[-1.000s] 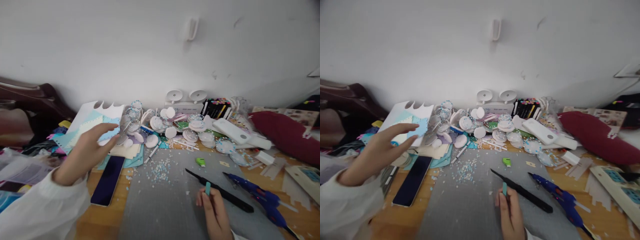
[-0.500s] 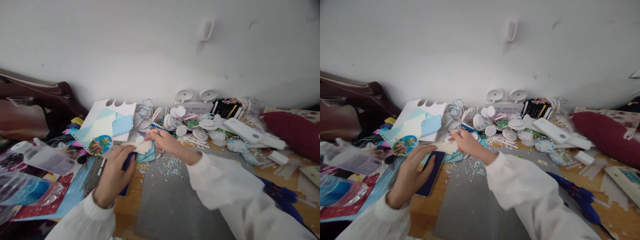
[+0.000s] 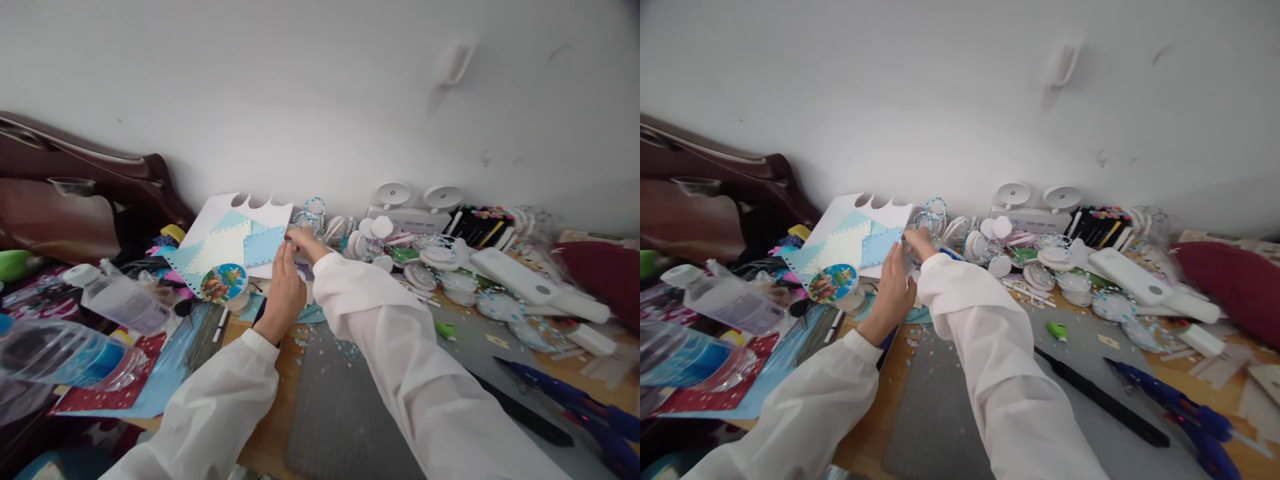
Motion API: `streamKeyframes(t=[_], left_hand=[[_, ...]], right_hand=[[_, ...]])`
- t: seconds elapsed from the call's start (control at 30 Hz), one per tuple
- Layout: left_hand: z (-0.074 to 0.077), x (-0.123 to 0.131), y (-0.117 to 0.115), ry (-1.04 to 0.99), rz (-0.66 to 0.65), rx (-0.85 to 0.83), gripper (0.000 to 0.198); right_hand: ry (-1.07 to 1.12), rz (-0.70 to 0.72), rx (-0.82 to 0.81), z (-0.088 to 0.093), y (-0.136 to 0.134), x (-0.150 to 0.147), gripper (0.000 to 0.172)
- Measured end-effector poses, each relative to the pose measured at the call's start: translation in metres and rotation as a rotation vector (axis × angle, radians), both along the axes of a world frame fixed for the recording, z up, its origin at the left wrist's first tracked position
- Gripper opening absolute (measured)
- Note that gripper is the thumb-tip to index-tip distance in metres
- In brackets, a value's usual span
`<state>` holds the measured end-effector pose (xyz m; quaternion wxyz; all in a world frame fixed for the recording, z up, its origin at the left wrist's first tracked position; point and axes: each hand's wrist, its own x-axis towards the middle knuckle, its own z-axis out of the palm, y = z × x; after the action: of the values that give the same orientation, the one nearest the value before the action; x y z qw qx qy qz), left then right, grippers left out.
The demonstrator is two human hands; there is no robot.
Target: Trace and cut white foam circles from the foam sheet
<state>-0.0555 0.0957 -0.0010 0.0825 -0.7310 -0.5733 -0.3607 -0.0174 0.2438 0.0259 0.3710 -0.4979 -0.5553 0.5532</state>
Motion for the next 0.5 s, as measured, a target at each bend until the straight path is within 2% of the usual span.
streamKeyframes(t=[0.1,0.2,0.33,0.5], left_hand=[[-0.005,-0.003,0.01,0.007,0.067,-0.026,0.075],[-0.009,-0.006,0.02,0.026,0.167,-0.063,0.075],[-0.015,-0.012,0.031,0.048,0.319,-0.116,0.063],[-0.017,-0.016,0.032,0.104,0.374,-0.192,0.058]], right_hand=[[-0.11,-0.045,0.006,0.001,0.005,-0.002,0.035],[-0.195,-0.117,0.081,0.006,0.004,-0.004,0.034],[-0.263,-0.221,0.212,0.014,0.001,-0.003,0.036],[-0.25,-0.123,0.223,0.016,0.008,0.004,0.035]])
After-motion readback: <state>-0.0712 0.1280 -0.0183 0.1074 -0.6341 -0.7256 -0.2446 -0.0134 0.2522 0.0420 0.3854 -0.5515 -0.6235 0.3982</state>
